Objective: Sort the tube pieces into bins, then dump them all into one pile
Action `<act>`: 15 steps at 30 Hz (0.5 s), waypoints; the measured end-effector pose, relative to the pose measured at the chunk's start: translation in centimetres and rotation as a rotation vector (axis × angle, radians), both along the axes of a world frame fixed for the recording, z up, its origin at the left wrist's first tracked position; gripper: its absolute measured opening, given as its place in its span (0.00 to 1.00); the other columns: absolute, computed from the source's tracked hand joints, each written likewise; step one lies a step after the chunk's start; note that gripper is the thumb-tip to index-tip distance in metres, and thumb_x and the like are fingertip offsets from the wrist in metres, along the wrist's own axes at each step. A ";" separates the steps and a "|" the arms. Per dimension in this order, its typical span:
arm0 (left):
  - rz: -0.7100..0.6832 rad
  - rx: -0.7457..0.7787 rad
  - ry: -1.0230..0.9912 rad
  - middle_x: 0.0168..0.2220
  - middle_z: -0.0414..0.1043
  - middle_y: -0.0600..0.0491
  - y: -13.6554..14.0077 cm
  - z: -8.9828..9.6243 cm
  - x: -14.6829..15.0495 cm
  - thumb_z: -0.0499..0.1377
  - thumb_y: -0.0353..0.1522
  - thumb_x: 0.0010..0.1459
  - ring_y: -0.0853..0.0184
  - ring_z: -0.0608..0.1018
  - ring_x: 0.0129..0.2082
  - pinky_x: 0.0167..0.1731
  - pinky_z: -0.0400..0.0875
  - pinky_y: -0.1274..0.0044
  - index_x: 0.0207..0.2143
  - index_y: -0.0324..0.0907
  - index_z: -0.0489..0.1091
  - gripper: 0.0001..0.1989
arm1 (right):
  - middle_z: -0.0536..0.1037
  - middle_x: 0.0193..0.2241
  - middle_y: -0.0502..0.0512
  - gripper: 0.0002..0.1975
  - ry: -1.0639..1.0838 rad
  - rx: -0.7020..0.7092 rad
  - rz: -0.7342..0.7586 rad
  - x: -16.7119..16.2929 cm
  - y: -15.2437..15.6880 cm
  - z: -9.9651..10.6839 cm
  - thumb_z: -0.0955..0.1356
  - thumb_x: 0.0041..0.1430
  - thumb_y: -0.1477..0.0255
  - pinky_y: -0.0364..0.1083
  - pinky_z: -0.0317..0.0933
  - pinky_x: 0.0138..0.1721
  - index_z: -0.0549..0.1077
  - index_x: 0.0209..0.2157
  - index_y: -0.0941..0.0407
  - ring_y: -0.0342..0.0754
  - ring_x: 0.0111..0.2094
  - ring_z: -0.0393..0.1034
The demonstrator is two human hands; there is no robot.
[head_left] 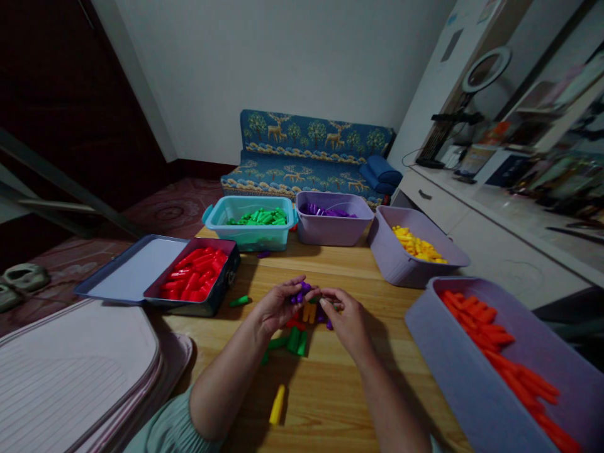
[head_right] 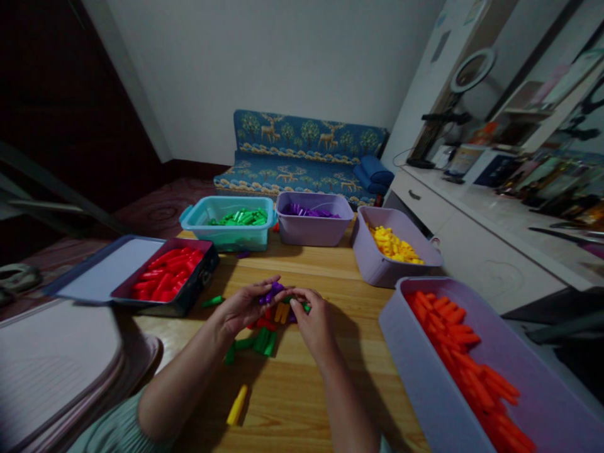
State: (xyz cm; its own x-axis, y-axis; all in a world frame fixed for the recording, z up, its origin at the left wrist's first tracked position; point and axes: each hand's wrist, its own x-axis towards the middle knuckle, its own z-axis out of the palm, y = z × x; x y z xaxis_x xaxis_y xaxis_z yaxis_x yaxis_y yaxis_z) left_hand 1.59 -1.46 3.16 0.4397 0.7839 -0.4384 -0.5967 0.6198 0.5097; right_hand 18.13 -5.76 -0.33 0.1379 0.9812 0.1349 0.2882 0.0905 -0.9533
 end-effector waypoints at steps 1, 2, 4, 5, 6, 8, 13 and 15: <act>0.005 0.018 0.024 0.37 0.76 0.43 0.0 0.0 0.0 0.50 0.18 0.59 0.66 0.81 0.37 0.35 0.77 0.82 0.49 0.33 0.63 0.16 | 0.79 0.32 0.56 0.12 0.023 -0.010 -0.001 -0.1 0.0 0.0 0.67 0.53 0.67 0.46 0.69 0.26 0.75 0.39 0.56 0.49 0.30 0.72; 0.008 0.039 0.044 0.37 0.76 0.43 0.0 -0.1 0.0 0.50 0.19 0.60 0.66 0.81 0.36 0.35 0.77 0.83 0.47 0.33 0.64 0.14 | 0.78 0.32 0.56 0.13 0.046 -0.015 0.001 -0.2 0.0 -0.1 0.67 0.53 0.66 0.46 0.68 0.25 0.75 0.40 0.56 0.48 0.29 0.72; -0.002 0.080 0.073 0.36 0.77 0.41 0.0 -0.4 0.1 0.54 0.21 0.60 0.66 0.81 0.35 0.34 0.76 0.82 0.44 0.31 0.68 0.10 | 0.78 0.33 0.57 0.15 0.085 -0.016 0.008 -0.4 0.0 -0.1 0.68 0.53 0.65 0.45 0.68 0.26 0.73 0.42 0.56 0.47 0.29 0.71; -0.009 0.101 0.082 0.36 0.77 0.41 -0.1 -0.6 0.1 0.57 0.21 0.58 0.65 0.81 0.35 0.34 0.76 0.82 0.43 0.31 0.69 0.10 | 0.78 0.35 0.57 0.17 0.095 -0.009 0.008 -0.6 -0.1 -0.1 0.68 0.53 0.65 0.45 0.68 0.27 0.73 0.43 0.56 0.46 0.29 0.71; -0.018 0.120 0.092 0.37 0.77 0.40 -0.1 -0.8 0.2 0.60 0.22 0.56 0.64 0.81 0.35 0.35 0.76 0.80 0.42 0.30 0.71 0.11 | 0.77 0.37 0.57 0.18 0.091 0.000 0.010 -0.7 -0.1 -0.1 0.69 0.52 0.65 0.45 0.68 0.28 0.72 0.45 0.56 0.46 0.30 0.71; -0.018 0.158 0.120 0.38 0.78 0.40 -0.3 -1.2 0.5 0.65 0.22 0.51 0.62 0.81 0.35 0.35 0.76 0.77 0.43 0.31 0.73 0.15 | 0.76 0.42 0.57 0.21 0.045 0.024 0.016 -1.0 -0.2 -0.1 0.70 0.51 0.65 0.45 0.68 0.29 0.72 0.48 0.54 0.47 0.32 0.71; 0.051 0.232 0.193 0.34 0.79 0.46 -1.0 -2.1 1.8 0.67 0.24 0.47 0.66 0.80 0.31 0.34 0.73 0.79 0.41 0.33 0.76 0.16 | 0.74 0.48 0.56 0.24 -0.072 0.077 0.060 -1.7 -0.2 -0.4 0.70 0.51 0.68 0.54 0.67 0.44 0.71 0.52 0.49 0.53 0.44 0.70; 0.073 0.239 0.222 0.35 0.79 0.48 -1.3 -2.1 2.3 0.66 0.24 0.49 0.70 0.79 0.31 0.34 0.71 0.82 0.42 0.34 0.76 0.14 | 0.74 0.50 0.56 0.23 -0.065 0.102 0.053 -2.0 -0.1 -0.6 0.68 0.52 0.72 0.56 0.63 0.52 0.71 0.52 0.49 0.54 0.50 0.68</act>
State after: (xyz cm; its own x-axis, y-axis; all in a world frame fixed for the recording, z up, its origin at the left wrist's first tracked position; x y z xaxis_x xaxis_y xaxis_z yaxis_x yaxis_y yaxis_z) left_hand 3.90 -2.81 1.09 0.2926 0.9020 -0.3175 -0.4931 0.4268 0.7580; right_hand 16.15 -5.84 -0.90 0.0736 0.9676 0.2414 0.3415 0.2030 -0.9177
